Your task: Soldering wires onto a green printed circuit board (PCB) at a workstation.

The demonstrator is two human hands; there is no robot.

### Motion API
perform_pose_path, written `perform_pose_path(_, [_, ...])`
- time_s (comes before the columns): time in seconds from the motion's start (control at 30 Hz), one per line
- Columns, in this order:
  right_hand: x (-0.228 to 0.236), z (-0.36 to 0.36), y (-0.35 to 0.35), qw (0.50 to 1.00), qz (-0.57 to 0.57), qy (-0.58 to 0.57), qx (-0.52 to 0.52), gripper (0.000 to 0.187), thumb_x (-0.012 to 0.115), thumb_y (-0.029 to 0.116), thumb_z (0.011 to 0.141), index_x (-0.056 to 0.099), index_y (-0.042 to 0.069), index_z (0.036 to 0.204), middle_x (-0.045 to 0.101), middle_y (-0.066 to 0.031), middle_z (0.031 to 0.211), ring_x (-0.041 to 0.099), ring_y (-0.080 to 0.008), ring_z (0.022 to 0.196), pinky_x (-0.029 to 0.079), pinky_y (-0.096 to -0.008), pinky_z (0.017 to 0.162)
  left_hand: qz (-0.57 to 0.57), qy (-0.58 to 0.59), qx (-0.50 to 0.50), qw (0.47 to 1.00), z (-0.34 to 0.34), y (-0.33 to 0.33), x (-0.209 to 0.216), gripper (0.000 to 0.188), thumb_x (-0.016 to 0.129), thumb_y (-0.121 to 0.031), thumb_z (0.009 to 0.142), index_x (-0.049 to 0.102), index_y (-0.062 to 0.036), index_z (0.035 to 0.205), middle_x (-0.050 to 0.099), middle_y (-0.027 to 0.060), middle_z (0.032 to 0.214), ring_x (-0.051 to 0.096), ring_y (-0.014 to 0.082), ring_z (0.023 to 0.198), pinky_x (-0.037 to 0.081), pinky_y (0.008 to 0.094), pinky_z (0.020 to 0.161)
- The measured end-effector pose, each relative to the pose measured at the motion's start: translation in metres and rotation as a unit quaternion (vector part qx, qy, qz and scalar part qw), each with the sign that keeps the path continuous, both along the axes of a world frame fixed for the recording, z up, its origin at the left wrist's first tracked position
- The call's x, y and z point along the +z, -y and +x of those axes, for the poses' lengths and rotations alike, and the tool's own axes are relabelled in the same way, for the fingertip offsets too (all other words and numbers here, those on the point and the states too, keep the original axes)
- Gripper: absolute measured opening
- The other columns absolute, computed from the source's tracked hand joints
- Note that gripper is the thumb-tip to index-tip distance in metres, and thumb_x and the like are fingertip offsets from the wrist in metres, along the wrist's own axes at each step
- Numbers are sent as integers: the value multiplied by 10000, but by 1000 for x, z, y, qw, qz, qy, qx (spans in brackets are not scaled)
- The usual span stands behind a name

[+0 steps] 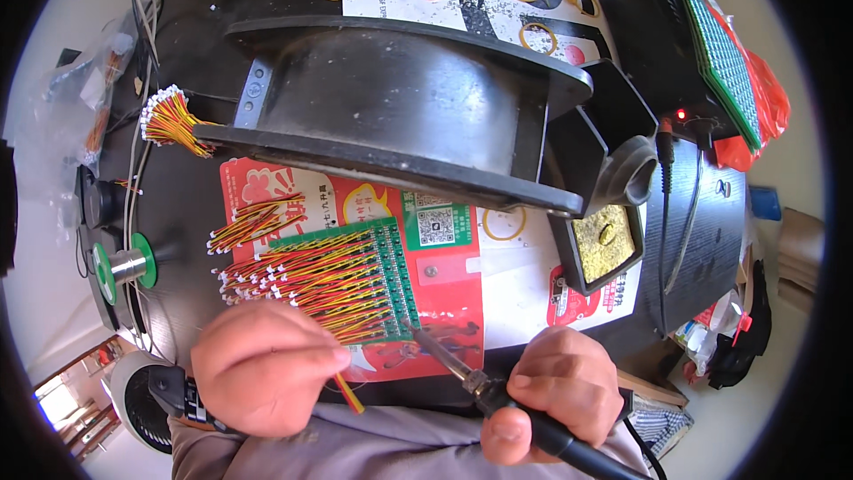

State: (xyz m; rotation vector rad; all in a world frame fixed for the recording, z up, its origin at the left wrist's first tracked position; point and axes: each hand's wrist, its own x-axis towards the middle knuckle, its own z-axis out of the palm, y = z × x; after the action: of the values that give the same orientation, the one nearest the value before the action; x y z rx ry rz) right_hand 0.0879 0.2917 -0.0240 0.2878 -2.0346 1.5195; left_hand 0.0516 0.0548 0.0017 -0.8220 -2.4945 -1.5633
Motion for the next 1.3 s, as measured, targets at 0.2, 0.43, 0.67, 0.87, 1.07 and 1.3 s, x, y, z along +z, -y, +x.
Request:
perform_pose_path(0.2, [6,-2,-4,996,74,20,49,289,610,286,915,494,25,873,453,-44,609,460,-127,458,332,-247,402,-8,-8,-15,1000,11,-9,-8,194,794,3,692,724,1,873,709,114,841,700,225,677,570,305,567])
perform_pose_path(0.43, [6,-1,0,996,73,31,34,292,614,289,911,497,25,867,439,-43,597,455,-129,465,324,-249,404,-80,-34,-30,996,15,-10,-6,203,767,-14,714,746,-16,917,704,109,853,689,188,679,557,281,551])
perform_pose_path(0.67, [5,-2,1,997,71,21,36,299,617,287,906,495,18,861,410,-37,588,388,-120,467,267,-264,412,-97,-37,-14,994,17,-11,-6,192,804,-53,700,747,-18,879,695,95,832,680,186,689,546,282,549])
perform_pose_path(0.87, [3,-4,0,997,66,13,46,283,611,268,901,494,15,852,400,-32,584,384,-117,478,267,-261,418,-67,-100,17,993,16,-14,-13,209,800,-21,683,737,33,875,681,98,809,636,223,668,518,323,548])
perform_pose_path(1.07, [-3,-2,6,998,54,-12,3,269,618,249,884,498,12,842,402,-31,586,378,-116,483,265,-261,420,-125,-91,21,988,14,-20,-7,220,767,18,665,745,20,884,662,79,798,612,206,633,490,306,550])
perform_pose_path(1.3, [1,0,10,998,61,19,-3,289,636,272,887,502,23,829,423,-36,580,412,-121,470,293,-250,408,-133,-103,51,984,23,-20,-22,231,757,31,641,736,15,870,625,68,773,604,211,605,464,304,510])
